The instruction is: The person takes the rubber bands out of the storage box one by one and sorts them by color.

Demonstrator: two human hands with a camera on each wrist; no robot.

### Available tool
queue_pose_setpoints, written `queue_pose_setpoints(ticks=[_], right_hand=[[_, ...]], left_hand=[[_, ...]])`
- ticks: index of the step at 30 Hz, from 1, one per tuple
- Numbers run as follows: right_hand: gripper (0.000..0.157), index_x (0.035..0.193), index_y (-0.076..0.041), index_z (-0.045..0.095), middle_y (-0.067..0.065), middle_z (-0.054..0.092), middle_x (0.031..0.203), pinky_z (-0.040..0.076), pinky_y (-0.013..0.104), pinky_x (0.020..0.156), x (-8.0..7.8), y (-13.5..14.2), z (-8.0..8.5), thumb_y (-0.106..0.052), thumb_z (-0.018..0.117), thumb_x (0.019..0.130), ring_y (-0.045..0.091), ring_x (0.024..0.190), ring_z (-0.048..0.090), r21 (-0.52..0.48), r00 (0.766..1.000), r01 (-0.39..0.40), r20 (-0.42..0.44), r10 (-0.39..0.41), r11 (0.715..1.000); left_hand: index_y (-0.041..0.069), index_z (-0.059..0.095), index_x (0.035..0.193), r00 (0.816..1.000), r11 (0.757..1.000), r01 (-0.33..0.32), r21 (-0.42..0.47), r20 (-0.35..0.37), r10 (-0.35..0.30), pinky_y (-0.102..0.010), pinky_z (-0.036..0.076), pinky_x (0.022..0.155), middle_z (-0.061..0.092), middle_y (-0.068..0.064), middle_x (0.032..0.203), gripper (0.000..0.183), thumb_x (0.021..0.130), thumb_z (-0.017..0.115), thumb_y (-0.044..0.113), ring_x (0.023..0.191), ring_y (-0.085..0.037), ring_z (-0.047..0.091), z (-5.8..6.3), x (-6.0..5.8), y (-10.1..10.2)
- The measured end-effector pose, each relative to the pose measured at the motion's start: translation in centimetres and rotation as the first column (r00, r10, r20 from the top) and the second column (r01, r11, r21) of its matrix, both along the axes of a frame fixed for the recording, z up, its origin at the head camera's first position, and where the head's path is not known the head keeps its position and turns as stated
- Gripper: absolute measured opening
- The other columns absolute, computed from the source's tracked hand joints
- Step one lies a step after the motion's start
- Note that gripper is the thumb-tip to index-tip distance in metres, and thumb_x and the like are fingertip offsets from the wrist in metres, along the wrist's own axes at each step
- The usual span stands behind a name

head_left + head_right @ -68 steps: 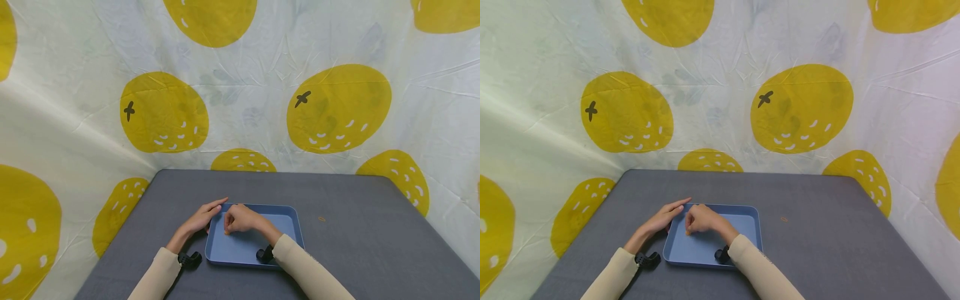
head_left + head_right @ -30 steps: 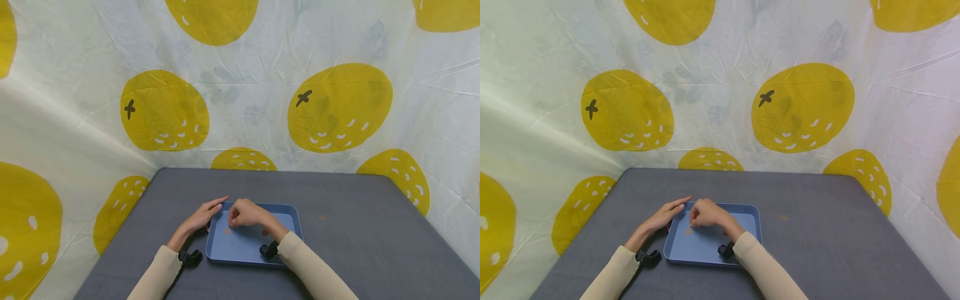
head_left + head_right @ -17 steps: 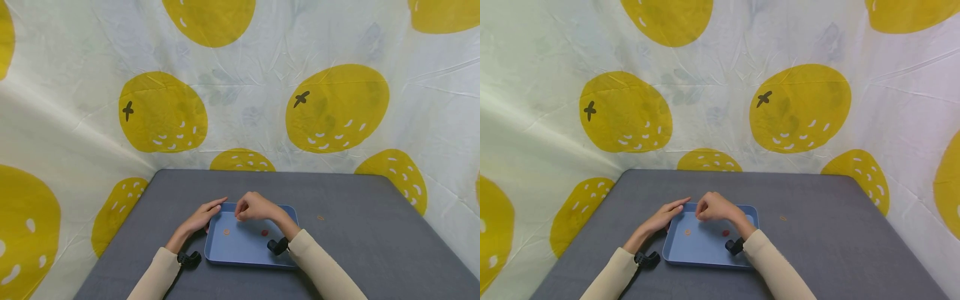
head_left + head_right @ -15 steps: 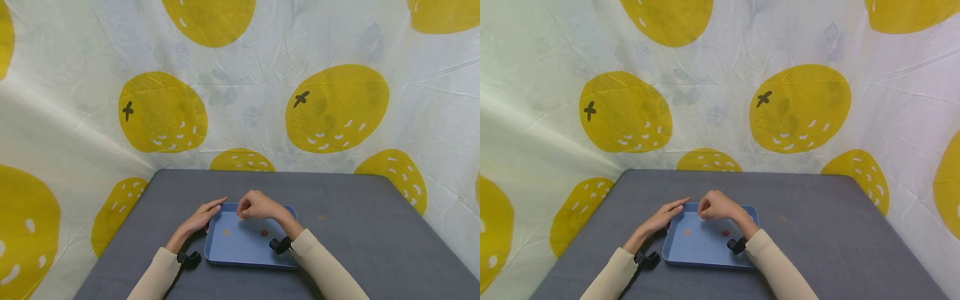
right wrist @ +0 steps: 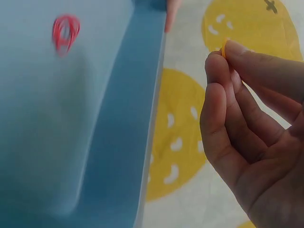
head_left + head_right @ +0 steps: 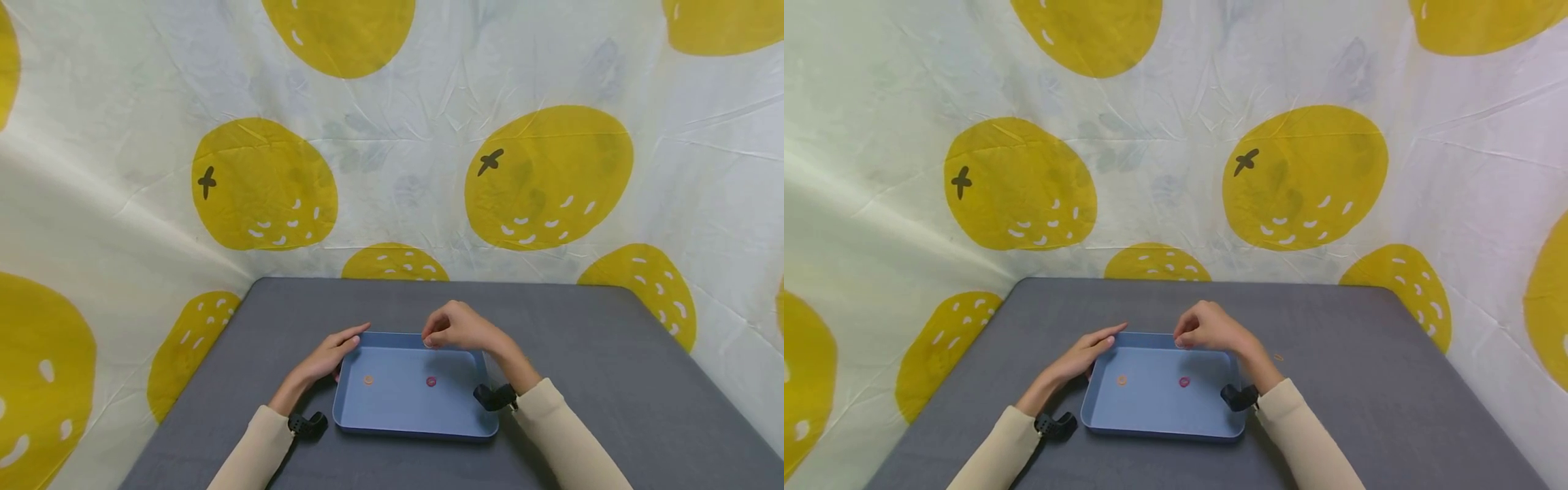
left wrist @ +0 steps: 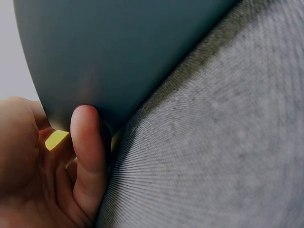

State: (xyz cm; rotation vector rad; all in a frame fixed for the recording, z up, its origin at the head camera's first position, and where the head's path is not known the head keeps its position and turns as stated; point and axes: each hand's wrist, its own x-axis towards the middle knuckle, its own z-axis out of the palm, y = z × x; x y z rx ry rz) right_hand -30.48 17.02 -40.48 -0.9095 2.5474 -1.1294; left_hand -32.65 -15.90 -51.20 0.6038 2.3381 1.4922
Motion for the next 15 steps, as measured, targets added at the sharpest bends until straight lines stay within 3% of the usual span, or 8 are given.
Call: queue_pose_setpoints(ticks=[9, 15], right_hand=[[0.011, 0.090, -0.007, 0.075, 0.008, 0.073, 0.083, 0.058, 0.039, 0.069, 0.6, 5.2, -0.4, -0.018, 0.073, 0.086, 0.035, 0.078, 0.069, -0.029, 0.993, 0.114, 0.037, -0.113, 0.993], [0.018, 0.093, -0.002, 0.074, 0.013, 0.073, 0.083, 0.057, 0.036, 0.065, 0.9, 9.0, -1.1, -0.019, 0.072, 0.087, 0.018, 0.070, 0.068, -0.030, 0.986, 0.166, 0.001, -0.166, 0.986]], left_hand=[[0.037, 0.040, 0.146, 1.000, 1.000, -0.016, -0.017, 0.008, 0.016, -0.040, 0.051, 0.041, 0.041, -0.006, 0.150, 0.044, 0.103, 0.041, 0.041, 0.052, -0.021, 0.058, -0.1, 0.0, 0.1], [0.034, 0.040, 0.147, 1.000, 1.000, -0.010, -0.006, 0.010, 0.010, -0.039, 0.050, 0.040, 0.041, -0.008, 0.150, 0.044, 0.103, 0.042, 0.040, 0.050, -0.020, 0.057, -0.1, -0.1, 0.1]])
